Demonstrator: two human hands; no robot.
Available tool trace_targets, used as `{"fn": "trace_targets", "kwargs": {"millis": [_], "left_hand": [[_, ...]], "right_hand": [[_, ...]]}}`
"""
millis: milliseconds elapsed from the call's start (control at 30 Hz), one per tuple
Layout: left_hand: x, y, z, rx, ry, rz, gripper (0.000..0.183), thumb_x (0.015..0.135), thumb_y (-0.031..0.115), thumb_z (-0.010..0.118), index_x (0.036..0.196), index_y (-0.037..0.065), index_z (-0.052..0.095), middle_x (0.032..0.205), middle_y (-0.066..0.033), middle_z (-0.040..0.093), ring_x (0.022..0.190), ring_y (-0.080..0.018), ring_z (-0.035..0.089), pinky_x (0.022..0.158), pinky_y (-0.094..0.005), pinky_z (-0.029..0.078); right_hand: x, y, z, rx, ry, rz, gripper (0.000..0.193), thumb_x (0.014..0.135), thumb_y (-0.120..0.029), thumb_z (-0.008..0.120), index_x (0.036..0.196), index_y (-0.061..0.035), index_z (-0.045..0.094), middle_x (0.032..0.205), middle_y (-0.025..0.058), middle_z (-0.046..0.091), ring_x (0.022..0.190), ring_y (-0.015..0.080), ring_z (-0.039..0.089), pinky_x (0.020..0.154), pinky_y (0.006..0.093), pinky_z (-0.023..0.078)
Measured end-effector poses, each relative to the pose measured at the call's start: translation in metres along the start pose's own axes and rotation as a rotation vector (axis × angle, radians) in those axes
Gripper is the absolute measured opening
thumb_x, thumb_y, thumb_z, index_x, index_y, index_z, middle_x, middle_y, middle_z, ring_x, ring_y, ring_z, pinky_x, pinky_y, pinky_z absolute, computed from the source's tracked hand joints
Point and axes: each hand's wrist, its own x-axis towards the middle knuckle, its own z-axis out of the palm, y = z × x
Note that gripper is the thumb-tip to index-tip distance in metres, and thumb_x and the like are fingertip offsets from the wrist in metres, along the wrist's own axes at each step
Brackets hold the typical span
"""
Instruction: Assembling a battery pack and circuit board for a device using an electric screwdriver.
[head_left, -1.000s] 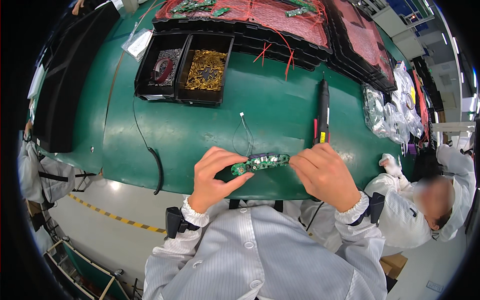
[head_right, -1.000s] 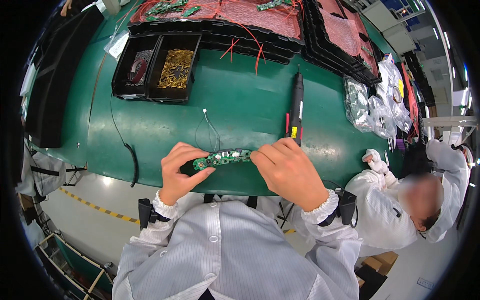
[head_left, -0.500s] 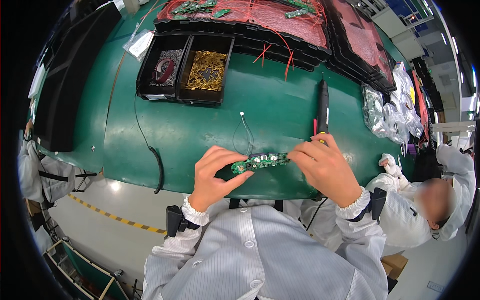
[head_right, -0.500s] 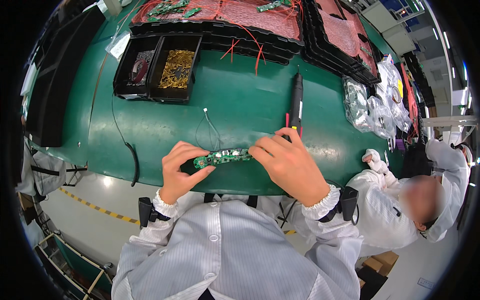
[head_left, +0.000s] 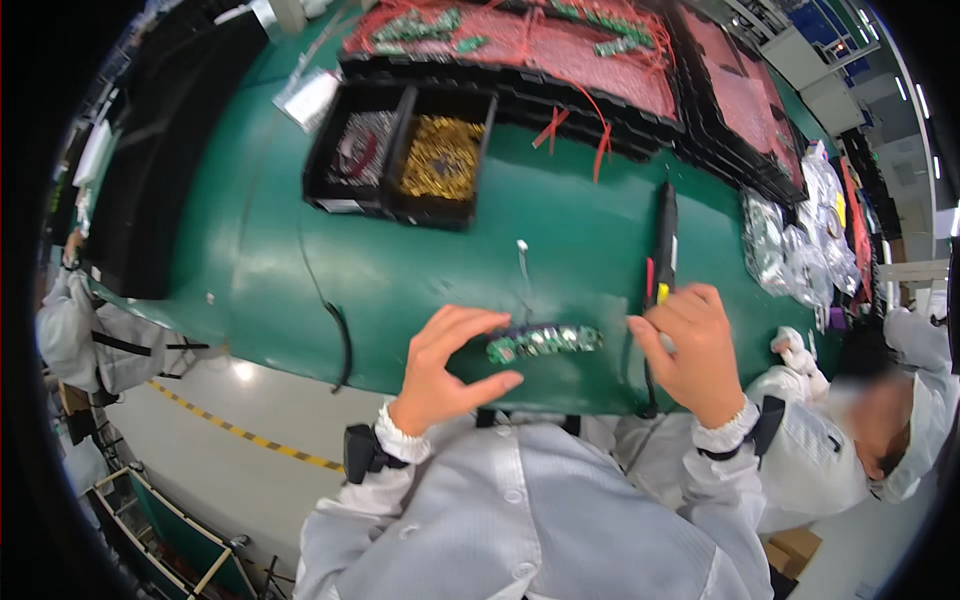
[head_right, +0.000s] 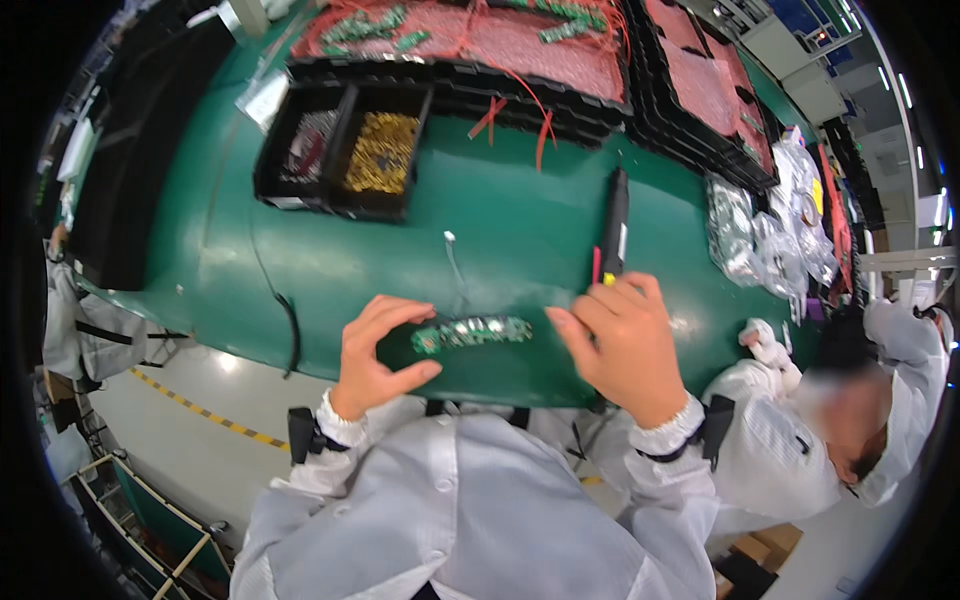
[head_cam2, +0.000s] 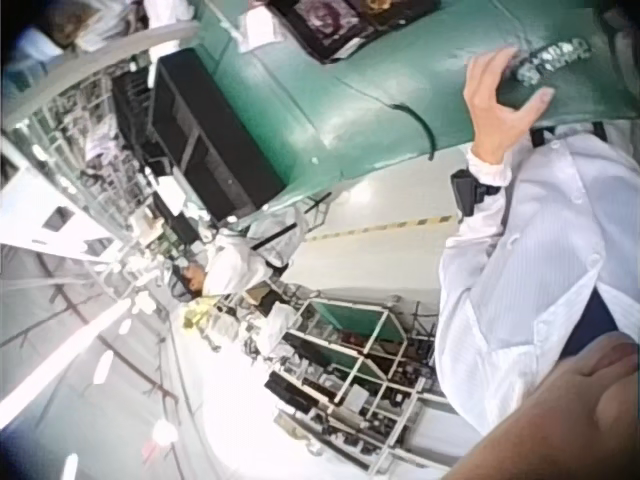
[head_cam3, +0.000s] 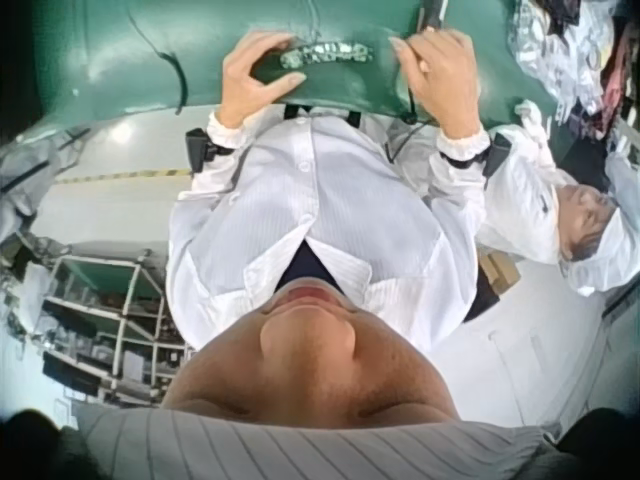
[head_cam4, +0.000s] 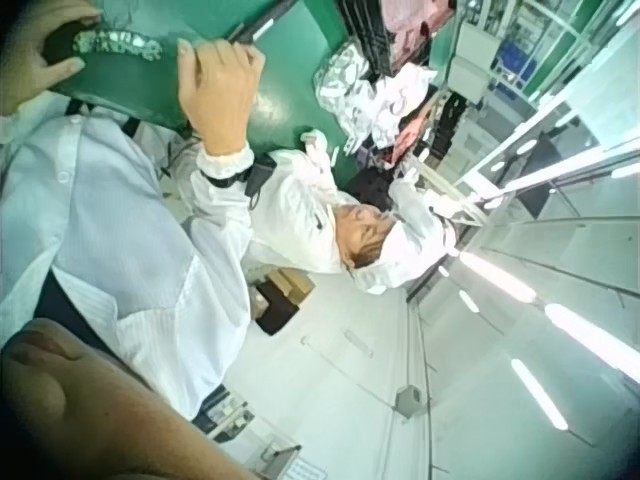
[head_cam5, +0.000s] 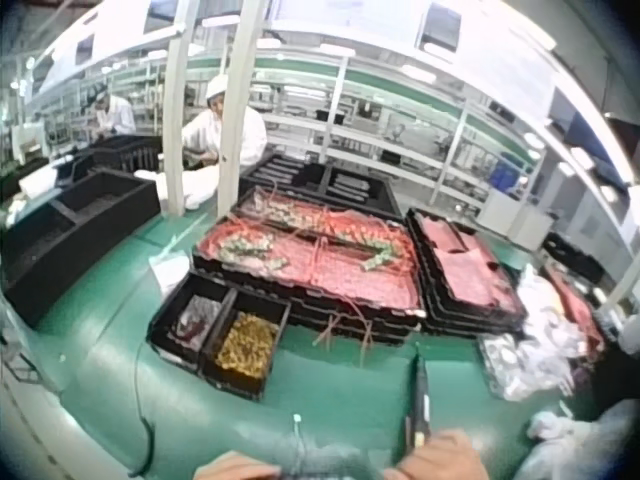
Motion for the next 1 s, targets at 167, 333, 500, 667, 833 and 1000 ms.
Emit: {"fn": "trace_targets", "kwargs": {"millis": [167, 333, 500, 667, 833, 1000], "left_hand": [[0.042, 0.023, -0.061, 0.257, 0.211, -0.108, 0.026, 0.090, 0.011, 0.080, 0.113, 0.001, 0.076, 0.107, -0.0129, 0.076, 0.085, -0.0204, 0.069, 0.078, -0.0333, 0.056], [0.112, -0.014, -0.121, 0.599, 0.135, -0.222, 0.021, 0.094, 0.012, 0.074, 0.110, -0.001, 0.077, 0.095, -0.0142, 0.078, 0.079, -0.0242, 0.074, 0.076, -0.0346, 0.058], [0.142, -0.076, -0.124, 1.022, -0.003, -0.068, 0.023, 0.086, 0.012, 0.079, 0.108, 0.005, 0.077, 0.094, -0.0159, 0.076, 0.089, -0.0365, 0.074, 0.082, -0.0489, 0.060], [0.145, -0.067, -0.115, 1.190, 0.020, -0.085, 0.034, 0.080, 0.013, 0.085, 0.110, 0.011, 0.072, 0.094, -0.0113, 0.071, 0.097, -0.0369, 0.071, 0.081, -0.0500, 0.059], [0.150, -0.066, -0.131, 1.134, -0.046, -0.195, 0.021, 0.084, 0.014, 0.081, 0.103, 0.009, 0.076, 0.086, -0.0112, 0.075, 0.086, -0.0365, 0.073, 0.076, -0.0482, 0.059], [0.146, -0.033, -0.153, 0.373, 0.222, -0.169, 0.027, 0.093, 0.018, 0.080, 0.109, -0.004, 0.076, 0.090, -0.0039, 0.077, 0.078, -0.0092, 0.065, 0.074, -0.0279, 0.053]], "right_hand": [[-0.021, 0.054, -0.008, -0.116, -0.080, 0.247, 0.029, 0.086, -0.001, 0.073, 0.113, -0.0089, 0.073, 0.115, 0.0108, 0.071, 0.108, 0.0331, 0.066, 0.095, 0.0475, 0.048], [-0.022, 0.108, 0.021, -0.433, -0.201, -0.122, 0.065, 0.084, 0.008, 0.063, 0.142, -0.0216, 0.065, 0.153, 0.0070, 0.055, 0.147, 0.0330, 0.047, 0.122, 0.0528, 0.038], [0.006, 0.142, 0.037, -0.323, -0.197, -0.417, 0.033, 0.083, -0.003, 0.069, 0.115, -0.0102, 0.064, 0.116, 0.0045, 0.064, 0.134, 0.0289, 0.058, 0.125, 0.0540, 0.037], [0.011, 0.136, 0.038, -0.218, -0.139, -0.571, 0.032, 0.075, -0.014, 0.080, 0.100, -0.0097, 0.060, 0.097, 0.0063, 0.059, 0.104, 0.0274, 0.065, 0.120, 0.0529, 0.045], [-0.012, 0.119, 0.068, 0.070, 0.255, -0.400, 0.027, 0.076, -0.006, 0.086, 0.090, -0.0074, 0.062, 0.089, 0.0061, 0.060, 0.087, 0.0266, 0.065, 0.102, 0.0519, 0.057], [-0.017, 0.117, 0.066, -0.180, 0.221, -0.308, 0.023, 0.082, -0.018, 0.086, 0.093, -0.0127, 0.066, 0.101, 0.0034, 0.063, 0.103, 0.0251, 0.064, 0.112, 0.0557, 0.046]]}}
